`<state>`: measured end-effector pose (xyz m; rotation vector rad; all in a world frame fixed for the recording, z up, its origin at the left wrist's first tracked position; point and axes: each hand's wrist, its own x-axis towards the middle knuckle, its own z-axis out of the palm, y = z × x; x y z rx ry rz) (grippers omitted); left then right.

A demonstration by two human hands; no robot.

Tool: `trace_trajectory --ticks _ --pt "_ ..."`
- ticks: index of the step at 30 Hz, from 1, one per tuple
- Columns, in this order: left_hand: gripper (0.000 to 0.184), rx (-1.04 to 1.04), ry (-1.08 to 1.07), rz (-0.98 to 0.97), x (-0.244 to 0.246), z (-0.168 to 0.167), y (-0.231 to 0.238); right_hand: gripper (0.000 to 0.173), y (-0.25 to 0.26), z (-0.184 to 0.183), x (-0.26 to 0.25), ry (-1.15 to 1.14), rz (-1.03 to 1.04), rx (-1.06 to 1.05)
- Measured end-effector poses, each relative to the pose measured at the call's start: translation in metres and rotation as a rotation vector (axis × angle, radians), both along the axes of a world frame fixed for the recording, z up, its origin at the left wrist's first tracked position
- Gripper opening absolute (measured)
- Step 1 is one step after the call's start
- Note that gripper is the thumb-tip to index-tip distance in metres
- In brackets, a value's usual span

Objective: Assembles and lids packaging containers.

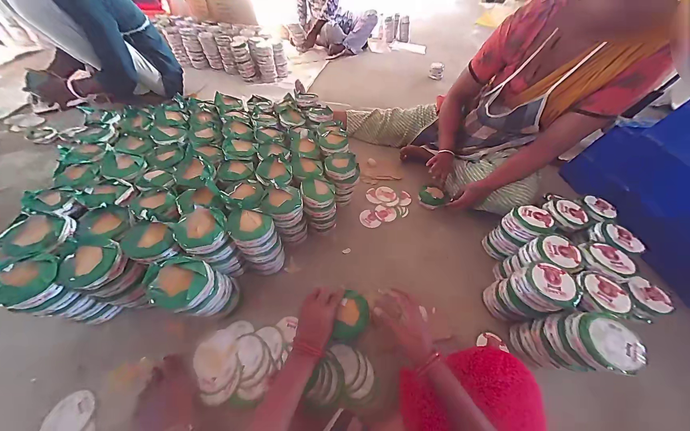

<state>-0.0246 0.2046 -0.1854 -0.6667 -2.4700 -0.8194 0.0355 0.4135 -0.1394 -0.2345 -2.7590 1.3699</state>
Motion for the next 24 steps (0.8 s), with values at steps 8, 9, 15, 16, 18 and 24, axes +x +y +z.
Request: trace_trajectory --ticks 8,9,15,16,18,24 --pt "0.029 -0.297 0.093 0.007 0.019 0.024 0.010 0.045 -0.021 -0.001 -0.025 0.098 0.023 -0.192" --pt "0.035 -0.356 -0.024 0.007 0.026 0.032 0.013 0.045 -0.023 -0.003 -0.027 0.097 0.023 -0.212" --pt "0.085 -0.456 -0.785 0.000 0.052 0.073 0.022 0.045 -0.028 -0.011 -0.018 0.017 -0.023 -0.443" --pt "0.098 -0.452 -0.820 0.005 0.056 0.070 0.024 0.044 -0.028 -0.011 -0.016 0.004 -0.021 -0.469" --pt "0.082 -0.436 -0.732 0.027 0.063 0.056 0.025 0.040 -0.026 -0.007 -0.018 0.013 0.037 -0.469" --pt "0.048 -0.322 -0.224 0.080 0.071 0.014 0.021 0.039 -0.028 -0.011 -0.035 0.179 0.362 0.100"
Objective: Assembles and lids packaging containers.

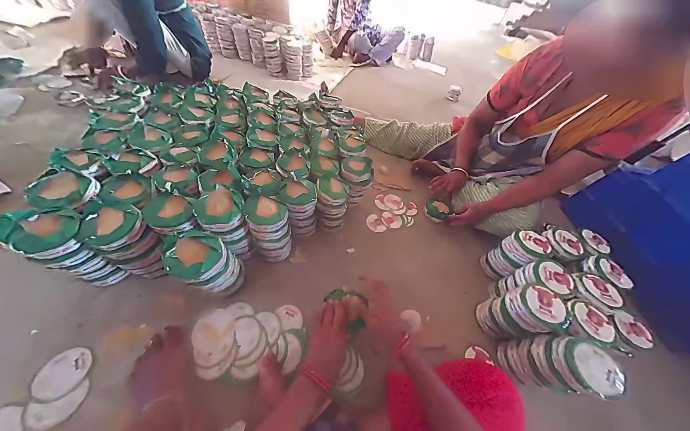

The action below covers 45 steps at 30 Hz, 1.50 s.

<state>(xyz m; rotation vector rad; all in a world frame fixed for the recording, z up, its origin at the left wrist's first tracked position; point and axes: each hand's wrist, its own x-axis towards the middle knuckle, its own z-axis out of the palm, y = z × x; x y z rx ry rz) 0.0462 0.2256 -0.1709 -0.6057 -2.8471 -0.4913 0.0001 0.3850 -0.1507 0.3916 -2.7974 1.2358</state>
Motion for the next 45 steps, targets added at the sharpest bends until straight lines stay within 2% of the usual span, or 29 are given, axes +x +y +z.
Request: trace_trajectory --ticks 6,7,9,11,13,18,27,33,36,38,41,45 --pt "0.037 0.260 0.132 -0.071 -0.003 -0.015 -0.016 0.036 -0.013 0.009 0.001 0.230 0.153 0.514" --pt "0.037 0.284 0.168 -0.085 -0.005 -0.018 -0.018 0.036 -0.014 0.008 0.004 0.253 0.169 0.534" --pt "0.038 0.307 0.225 -0.109 -0.009 -0.025 -0.022 0.038 -0.015 0.007 0.006 0.208 0.159 0.447" --pt "0.040 0.323 0.242 -0.136 -0.010 -0.029 -0.025 0.044 -0.012 0.008 0.004 0.082 0.101 0.237" --pt "0.036 0.317 0.277 -0.153 -0.013 -0.031 -0.027 0.047 -0.004 0.005 -0.002 0.126 0.040 0.141" --pt "0.032 0.317 0.323 -0.148 -0.013 -0.035 -0.027 0.042 0.012 0.002 -0.005 0.203 0.070 0.403" --pt "0.034 0.336 0.310 -0.142 -0.014 -0.035 -0.027 0.042 0.033 0.005 0.001 0.366 0.159 0.591" --pt "0.037 0.335 0.307 -0.151 -0.015 -0.037 -0.028 0.057 0.053 0.000 0.024 0.321 0.125 0.607" --pt "0.038 0.344 0.269 -0.155 -0.014 -0.034 -0.028 0.059 0.050 0.007 0.044 0.256 0.151 0.688" --pt "0.038 0.349 0.262 -0.151 -0.013 -0.033 -0.028 0.058 0.043 0.010 0.056 0.319 0.165 0.733" --pt "0.045 0.344 0.249 -0.136 -0.012 -0.029 -0.029 0.063 0.028 0.008 0.071 0.364 0.186 0.748" --pt "0.065 0.378 0.134 -0.085 -0.010 -0.013 -0.031 0.067 0.008 -0.003 0.080 0.435 0.196 0.785"
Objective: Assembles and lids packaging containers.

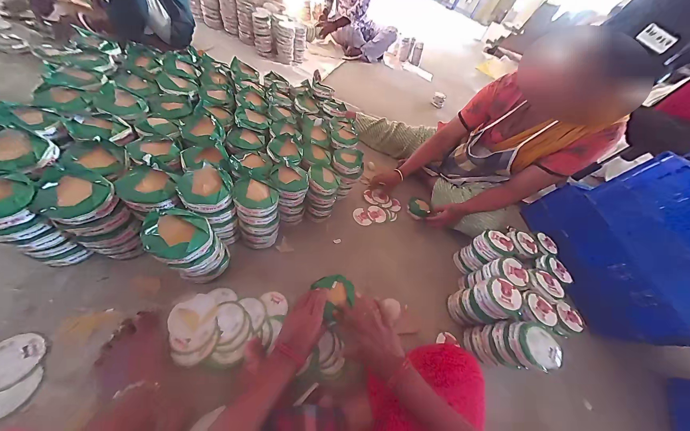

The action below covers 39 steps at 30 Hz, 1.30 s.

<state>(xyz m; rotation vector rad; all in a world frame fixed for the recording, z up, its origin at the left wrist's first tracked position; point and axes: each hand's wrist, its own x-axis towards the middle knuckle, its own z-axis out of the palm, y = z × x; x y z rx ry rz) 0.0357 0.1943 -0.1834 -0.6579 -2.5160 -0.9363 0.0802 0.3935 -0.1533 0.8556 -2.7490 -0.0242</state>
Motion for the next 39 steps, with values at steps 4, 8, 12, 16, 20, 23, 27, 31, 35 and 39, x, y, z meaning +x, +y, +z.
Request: trace_trajectory --ticks 4,8,12,16,20,23,27,31,35,39 --pt "0.076 -0.050 -0.240 -0.039 -0.010 0.029 -0.015 0.071 -0.021 0.001 -0.005 0.034 -0.012 0.041" --pt "0.087 -0.245 -0.460 -0.145 -0.034 0.051 -0.029 0.076 -0.036 0.008 -0.017 0.040 -0.005 0.100" --pt "0.091 -0.226 -0.463 -0.193 -0.044 0.057 -0.036 0.070 -0.041 0.020 -0.025 -0.007 -0.014 0.053" --pt "0.096 -0.227 -0.580 -0.188 -0.050 0.062 -0.036 0.071 -0.041 0.022 -0.033 0.088 0.005 0.009" --pt "0.103 -0.264 -0.635 -0.242 -0.066 0.061 -0.036 0.078 -0.054 0.026 -0.037 -0.120 -0.004 0.112" --pt "0.105 -0.209 -0.577 -0.277 -0.068 0.057 -0.039 0.075 -0.057 0.030 -0.035 -0.151 0.030 0.167" --pt "0.107 -0.151 -0.512 -0.229 -0.065 0.049 -0.043 0.064 -0.054 0.033 -0.033 -0.176 0.101 0.210" --pt "0.115 -0.142 -0.468 -0.144 -0.061 0.038 -0.045 0.056 -0.048 0.041 -0.040 -0.312 -0.059 -0.037" --pt "0.123 -0.008 -0.499 -0.119 -0.050 0.028 -0.043 0.075 -0.046 0.046 -0.057 -0.292 -0.209 -0.104" --pt "0.123 0.153 -0.478 -0.034 -0.041 0.015 -0.033 0.077 -0.053 0.045 -0.063 -0.467 -0.231 -0.038"
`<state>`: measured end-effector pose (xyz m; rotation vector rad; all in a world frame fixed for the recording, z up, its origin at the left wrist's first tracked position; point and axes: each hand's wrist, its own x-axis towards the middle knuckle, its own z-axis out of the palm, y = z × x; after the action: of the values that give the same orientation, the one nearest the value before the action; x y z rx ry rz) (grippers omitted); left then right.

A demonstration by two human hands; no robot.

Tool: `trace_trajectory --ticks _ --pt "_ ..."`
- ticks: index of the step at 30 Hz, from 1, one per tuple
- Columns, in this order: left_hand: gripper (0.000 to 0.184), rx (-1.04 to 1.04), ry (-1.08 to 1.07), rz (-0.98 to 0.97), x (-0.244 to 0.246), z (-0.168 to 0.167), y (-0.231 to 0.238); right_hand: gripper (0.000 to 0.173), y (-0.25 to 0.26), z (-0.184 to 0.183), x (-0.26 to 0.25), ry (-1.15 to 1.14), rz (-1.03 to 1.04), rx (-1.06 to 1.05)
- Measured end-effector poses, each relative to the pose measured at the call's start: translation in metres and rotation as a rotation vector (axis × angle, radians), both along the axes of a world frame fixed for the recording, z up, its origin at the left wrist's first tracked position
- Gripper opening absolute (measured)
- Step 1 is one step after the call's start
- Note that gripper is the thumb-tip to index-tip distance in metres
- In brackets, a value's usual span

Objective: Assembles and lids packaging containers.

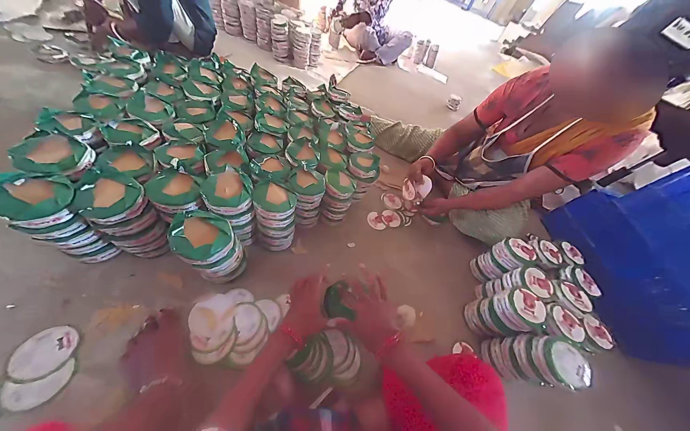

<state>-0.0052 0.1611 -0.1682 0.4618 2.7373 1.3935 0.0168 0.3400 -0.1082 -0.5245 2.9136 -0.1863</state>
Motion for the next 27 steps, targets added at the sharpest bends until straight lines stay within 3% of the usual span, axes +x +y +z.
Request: trace_trajectory --ticks 3,9,11,14,18,21,24,27 --pt "0.122 0.020 -0.086 0.016 0.002 -0.005 0.002 0.070 -0.003 -0.007 0.014 0.051 0.079 0.006" --pt "0.114 0.011 -0.022 0.018 0.004 -0.002 0.002 0.064 0.011 -0.022 0.040 0.325 0.229 0.010" --pt "0.116 0.013 0.009 0.018 0.005 -0.003 0.004 0.056 0.022 -0.017 0.049 0.289 0.145 -0.075" --pt "0.122 0.040 0.076 0.028 0.005 -0.012 0.004 0.051 0.044 -0.014 0.062 0.255 -0.173 -0.165" --pt "0.120 0.007 0.096 0.038 0.005 -0.019 0.002 0.061 0.078 -0.023 0.074 -0.065 -0.542 0.033" --pt "0.118 -0.027 0.097 0.022 0.004 -0.017 0.002 0.072 0.082 -0.033 0.073 -0.288 -0.604 0.144" --pt "0.117 -0.029 0.107 0.021 0.006 -0.017 0.003 0.083 0.081 -0.038 0.063 -0.365 -0.624 0.207" --pt "0.119 -0.032 0.082 0.028 0.005 -0.014 0.003 0.083 0.082 -0.044 0.057 -0.392 -0.622 0.207"
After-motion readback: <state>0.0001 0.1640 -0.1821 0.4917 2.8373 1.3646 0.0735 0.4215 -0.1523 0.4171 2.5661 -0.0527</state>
